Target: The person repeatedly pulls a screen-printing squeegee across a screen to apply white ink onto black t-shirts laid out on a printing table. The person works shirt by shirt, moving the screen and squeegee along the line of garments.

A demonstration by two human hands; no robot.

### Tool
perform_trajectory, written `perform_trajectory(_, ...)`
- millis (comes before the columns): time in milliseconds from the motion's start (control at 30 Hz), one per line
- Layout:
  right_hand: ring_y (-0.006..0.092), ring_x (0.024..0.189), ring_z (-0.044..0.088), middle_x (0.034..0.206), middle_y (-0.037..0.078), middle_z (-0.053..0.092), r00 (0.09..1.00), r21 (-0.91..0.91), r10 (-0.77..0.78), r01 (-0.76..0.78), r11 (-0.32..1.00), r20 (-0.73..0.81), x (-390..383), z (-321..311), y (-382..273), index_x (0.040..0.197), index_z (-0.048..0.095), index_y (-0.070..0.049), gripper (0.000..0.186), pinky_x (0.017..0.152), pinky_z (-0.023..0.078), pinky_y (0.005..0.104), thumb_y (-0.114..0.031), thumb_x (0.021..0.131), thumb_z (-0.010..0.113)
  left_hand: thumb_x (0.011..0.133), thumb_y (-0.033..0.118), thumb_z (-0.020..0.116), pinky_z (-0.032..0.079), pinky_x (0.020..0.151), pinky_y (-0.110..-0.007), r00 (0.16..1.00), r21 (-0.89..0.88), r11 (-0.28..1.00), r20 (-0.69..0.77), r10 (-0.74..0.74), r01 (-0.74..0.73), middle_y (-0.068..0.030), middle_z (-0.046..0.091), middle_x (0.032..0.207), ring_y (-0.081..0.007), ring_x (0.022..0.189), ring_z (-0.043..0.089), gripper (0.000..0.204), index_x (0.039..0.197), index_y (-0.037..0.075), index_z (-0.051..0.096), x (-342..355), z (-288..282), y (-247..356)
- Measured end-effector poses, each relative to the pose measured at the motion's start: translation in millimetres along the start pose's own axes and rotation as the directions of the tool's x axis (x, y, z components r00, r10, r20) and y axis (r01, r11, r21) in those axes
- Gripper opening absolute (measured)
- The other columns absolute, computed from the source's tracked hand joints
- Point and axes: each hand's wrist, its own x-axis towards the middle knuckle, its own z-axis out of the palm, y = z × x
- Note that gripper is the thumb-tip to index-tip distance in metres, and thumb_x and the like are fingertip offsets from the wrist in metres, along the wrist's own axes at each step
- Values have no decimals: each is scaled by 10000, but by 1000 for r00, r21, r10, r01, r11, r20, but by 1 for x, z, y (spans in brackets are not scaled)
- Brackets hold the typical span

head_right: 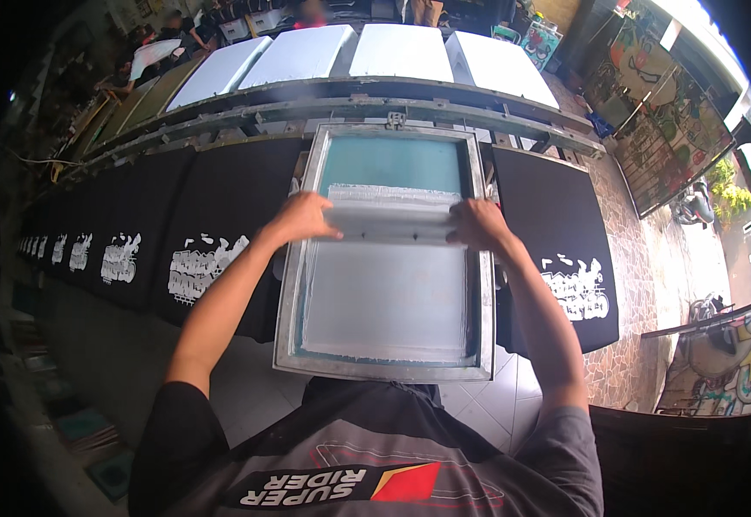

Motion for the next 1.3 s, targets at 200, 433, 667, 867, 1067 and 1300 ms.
perform_trajectory(200,276,992,604,985,44,653,934,45,-121,144,989,-335,-181,63,-104,1035,784,-146,253,877,479,431,-115,784,777,617,-10,735,597,828,-390,945,-34,984,-287,156,-173,-13,783,1016,-245,929,692,456,1047,119,813,-198,64,60)
perform_trajectory(433,286,1094,609,1197,75,647,946,32,-89,104,994,-311,-273,120,-144,1412,690,-164,681,1012,467,509,-139,732,721,775,252,835,497,949,-393,951,-34,984,-264,161,-176,-8,727,1193,-221,1080,649,539,1300,144,782,-285,109,87)
perform_trajectory(667,436,1170,545,1234,247,572,963,325,-8,99,940,-270,-276,109,-140,1455,555,-15,853,1075,412,604,-155,618,640,909,536,819,499,975,-437,931,-239,968,-365,-19,-74,-120,725,1218,-287,1100,661,644,1322,50,727,-290,100,77)
perform_trajectory(867,447,1290,523,1359,287,541,653,394,669,-544,741,-356,-269,121,-116,1566,478,22,649,1114,413,529,-379,1072,606,995,444,764,519,923,-443,506,-554,637,-393,-768,536,-165,715,1161,-342,1043,650,458,1216,44,727,-302,116,63)
perform_trajectory(1067,385,1252,650,1318,320,679,520,631,841,-706,323,152,-262,154,-68,1495,520,114,829,1097,473,429,-614,1099,485,1038,697,541,470,682,-483,498,-517,466,-87,-863,718,-234,601,702,-382,706,641,788,776,-44,597,-295,132,45)
perform_trajectory(1300,126,688,344,712,16,371,586,717,810,-574,396,22,-236,95,-74,832,498,4,723,613,340,351,-667,1099,454,1038,687,585,322,569,-418,618,-680,406,89,-781,611,-44,339,589,-130,624,385,799,621,23,431,-275,85,26)
